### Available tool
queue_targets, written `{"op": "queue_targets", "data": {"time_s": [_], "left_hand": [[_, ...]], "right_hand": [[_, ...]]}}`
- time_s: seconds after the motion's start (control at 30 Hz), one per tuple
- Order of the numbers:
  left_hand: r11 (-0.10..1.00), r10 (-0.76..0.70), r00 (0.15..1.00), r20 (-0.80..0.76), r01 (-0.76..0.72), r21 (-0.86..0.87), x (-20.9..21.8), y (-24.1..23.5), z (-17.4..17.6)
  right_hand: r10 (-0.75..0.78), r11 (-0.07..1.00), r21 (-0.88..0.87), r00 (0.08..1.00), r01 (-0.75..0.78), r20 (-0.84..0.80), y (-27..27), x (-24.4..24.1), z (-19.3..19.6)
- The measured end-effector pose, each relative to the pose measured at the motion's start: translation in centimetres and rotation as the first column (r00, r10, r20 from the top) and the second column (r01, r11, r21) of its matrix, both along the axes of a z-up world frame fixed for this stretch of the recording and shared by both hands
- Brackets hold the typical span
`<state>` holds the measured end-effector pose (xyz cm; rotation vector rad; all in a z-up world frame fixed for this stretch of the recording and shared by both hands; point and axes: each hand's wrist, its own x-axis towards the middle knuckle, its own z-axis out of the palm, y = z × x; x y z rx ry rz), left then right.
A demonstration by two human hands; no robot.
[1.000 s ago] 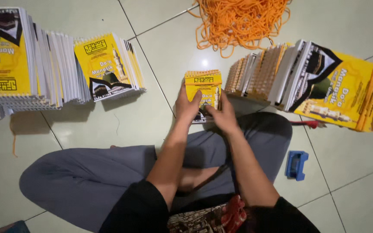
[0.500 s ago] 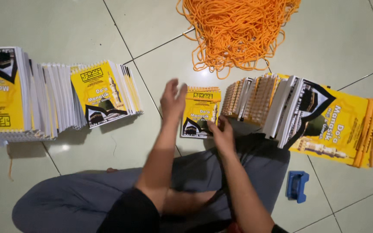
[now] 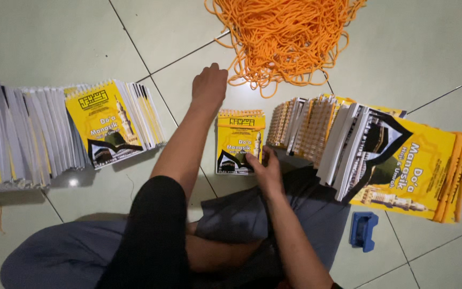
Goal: The person sits on the floor and ties orange strings around stacks of yellow spiral-bound notebooks. They pull the string through the spiral binding, tie a knot, and place the finished notebook onto a pile.
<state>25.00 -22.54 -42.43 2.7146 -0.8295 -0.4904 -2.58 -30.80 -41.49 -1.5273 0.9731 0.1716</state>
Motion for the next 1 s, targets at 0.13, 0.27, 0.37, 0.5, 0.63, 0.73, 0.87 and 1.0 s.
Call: {"op": "queue_targets", "data": {"time_s": [0.13, 0.27, 0.37, 0.5, 0.63, 0.73, 0.87, 1.0], "left_hand": [[0.999, -0.026, 0.998, 0.049, 0.025, 0.022, -0.6, 2.3, 1.3], [0.980, -0.006, 1.000, 0.005, 0.007, -0.198, -2.2, 4.8, 8.0], [0.827, -0.015, 0.989, -0.145, -0.069, -0.558, -6.8, 7.2, 16.1], [0.724, -0.250, 0.931, -0.265, -0.002, -0.690, -15.2, 12.2, 23.7], [0.690, -0.361, 0.892, -0.272, 0.059, -0.722, -23.8, 16.4, 26.5], [0.643, -0.404, 0.786, -0.468, -0.120, -0.756, -27.1, 20.0, 29.0], [0.486, -0.406, 0.698, -0.590, -0.382, -0.786, -29.5, 27.1, 29.0], [-0.176, -0.381, 0.750, -0.541, -0.633, -0.753, -30.7, 34.5, 28.8]], "right_hand": [[-0.042, 0.999, -0.006, 0.999, 0.042, 0.027, 0.6, 0.0, 0.3], [-0.010, 0.989, -0.143, 0.997, 0.022, 0.082, 0.2, -1.2, -0.2], [-0.044, 0.954, -0.274, 0.961, 0.122, 0.275, 1.6, -2.0, 6.8], [0.348, 0.781, -0.617, 0.755, 0.095, 0.556, 2.9, -2.8, 14.2], [0.765, 0.615, -0.777, 0.343, -0.139, 0.544, 6.0, -2.3, 18.2], [0.729, 0.647, -0.452, 0.324, -0.615, 0.603, 6.5, -4.2, 16.9], [0.682, 0.619, -0.263, 0.341, -0.740, 0.646, 7.6, -8.0, 22.9], [0.869, 0.461, -0.489, 0.267, -0.741, 0.416, 5.2, -11.6, 22.4]]}}
